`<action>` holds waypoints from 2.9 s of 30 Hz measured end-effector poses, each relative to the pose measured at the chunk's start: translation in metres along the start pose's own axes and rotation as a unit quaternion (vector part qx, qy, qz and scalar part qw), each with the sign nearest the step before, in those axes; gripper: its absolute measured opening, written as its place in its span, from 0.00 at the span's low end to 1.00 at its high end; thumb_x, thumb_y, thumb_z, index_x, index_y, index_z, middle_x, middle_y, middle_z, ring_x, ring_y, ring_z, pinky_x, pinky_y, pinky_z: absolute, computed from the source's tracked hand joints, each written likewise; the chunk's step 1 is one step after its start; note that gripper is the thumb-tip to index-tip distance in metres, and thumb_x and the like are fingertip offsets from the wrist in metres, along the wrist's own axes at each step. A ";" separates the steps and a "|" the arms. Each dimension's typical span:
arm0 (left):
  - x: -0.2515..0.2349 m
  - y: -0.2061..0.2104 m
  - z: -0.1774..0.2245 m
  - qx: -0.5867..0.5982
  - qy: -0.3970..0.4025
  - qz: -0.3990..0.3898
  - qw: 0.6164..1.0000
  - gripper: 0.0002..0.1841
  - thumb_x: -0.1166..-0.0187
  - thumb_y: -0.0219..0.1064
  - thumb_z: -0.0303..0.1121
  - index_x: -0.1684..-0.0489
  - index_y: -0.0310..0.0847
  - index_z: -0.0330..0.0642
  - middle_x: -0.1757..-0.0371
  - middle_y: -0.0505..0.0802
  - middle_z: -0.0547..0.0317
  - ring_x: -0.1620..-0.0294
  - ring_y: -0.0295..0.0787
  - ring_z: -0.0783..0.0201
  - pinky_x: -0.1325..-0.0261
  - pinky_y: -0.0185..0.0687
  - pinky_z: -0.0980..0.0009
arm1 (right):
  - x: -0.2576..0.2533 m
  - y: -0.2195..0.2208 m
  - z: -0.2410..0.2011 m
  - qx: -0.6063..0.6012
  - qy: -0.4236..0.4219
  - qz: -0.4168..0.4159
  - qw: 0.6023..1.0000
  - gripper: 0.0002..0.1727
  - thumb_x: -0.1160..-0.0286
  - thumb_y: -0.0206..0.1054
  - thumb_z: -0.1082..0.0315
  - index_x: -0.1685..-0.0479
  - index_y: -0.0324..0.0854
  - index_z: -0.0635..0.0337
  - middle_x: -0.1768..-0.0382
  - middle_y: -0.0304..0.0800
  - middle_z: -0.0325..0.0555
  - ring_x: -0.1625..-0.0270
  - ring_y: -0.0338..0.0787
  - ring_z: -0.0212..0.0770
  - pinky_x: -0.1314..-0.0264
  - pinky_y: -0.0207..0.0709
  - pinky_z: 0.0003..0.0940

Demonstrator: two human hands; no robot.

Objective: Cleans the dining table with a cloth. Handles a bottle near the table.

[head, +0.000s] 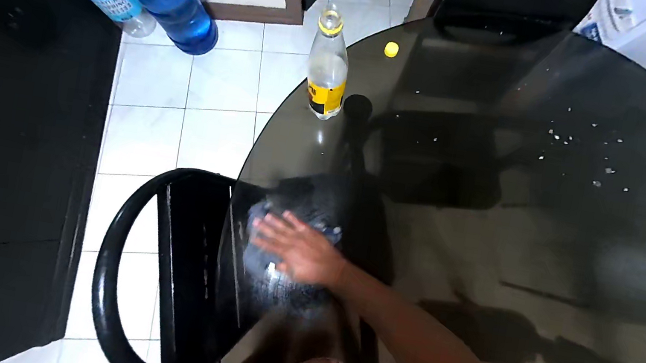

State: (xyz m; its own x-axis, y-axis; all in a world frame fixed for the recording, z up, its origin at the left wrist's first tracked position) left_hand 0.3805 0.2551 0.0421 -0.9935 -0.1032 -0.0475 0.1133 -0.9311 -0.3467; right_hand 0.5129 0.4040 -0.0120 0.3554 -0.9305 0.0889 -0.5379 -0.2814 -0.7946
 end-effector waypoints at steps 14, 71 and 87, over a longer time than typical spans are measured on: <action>-0.016 0.021 -0.023 -0.004 0.069 0.080 0.994 0.36 0.33 0.81 0.46 0.28 0.77 0.32 0.26 0.85 0.39 0.15 0.73 0.48 0.10 0.63 0.58 | 0.253 -0.197 0.276 0.061 0.502 0.369 0.780 0.28 0.14 0.56 0.70 0.15 0.68 0.63 0.13 0.63 0.67 0.13 0.68 0.67 0.14 0.63 0.65; -0.021 -0.582 -0.126 -0.218 -0.044 -0.146 0.964 0.27 0.13 0.61 0.52 0.29 0.83 0.40 0.30 0.89 0.46 0.28 0.85 0.52 0.24 0.78 0.52 | -0.033 0.014 -0.028 -0.135 0.653 0.397 0.630 0.58 0.21 0.53 0.30 0.03 0.34 0.62 0.04 0.34 0.64 0.03 0.32 0.65 0.06 0.21 0.70; -0.400 -0.460 -0.143 -0.280 0.030 -0.269 0.921 0.23 0.13 0.64 0.37 0.22 0.76 0.38 0.20 0.80 0.43 0.20 0.77 0.45 0.18 0.71 0.47 | -0.099 -0.173 0.141 -0.103 0.550 0.746 0.361 0.78 0.55 0.91 0.58 0.04 0.31 0.61 0.09 0.55 0.64 0.12 0.66 0.58 0.12 0.65 0.55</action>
State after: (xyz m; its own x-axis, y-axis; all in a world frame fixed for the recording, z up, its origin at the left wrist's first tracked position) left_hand 0.7266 0.7743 0.0865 -0.9066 0.3561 0.2263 -0.3923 -0.5140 -0.7628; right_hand 0.6784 0.5778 0.0323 -0.9053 0.4188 -0.0707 0.4104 0.8198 -0.3993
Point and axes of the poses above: each hand's wrist, its own x-axis away from the middle knuckle, its own y-axis out of the palm, z = x × y, the point moved 7 cm from there along -x, towards the middle knuckle
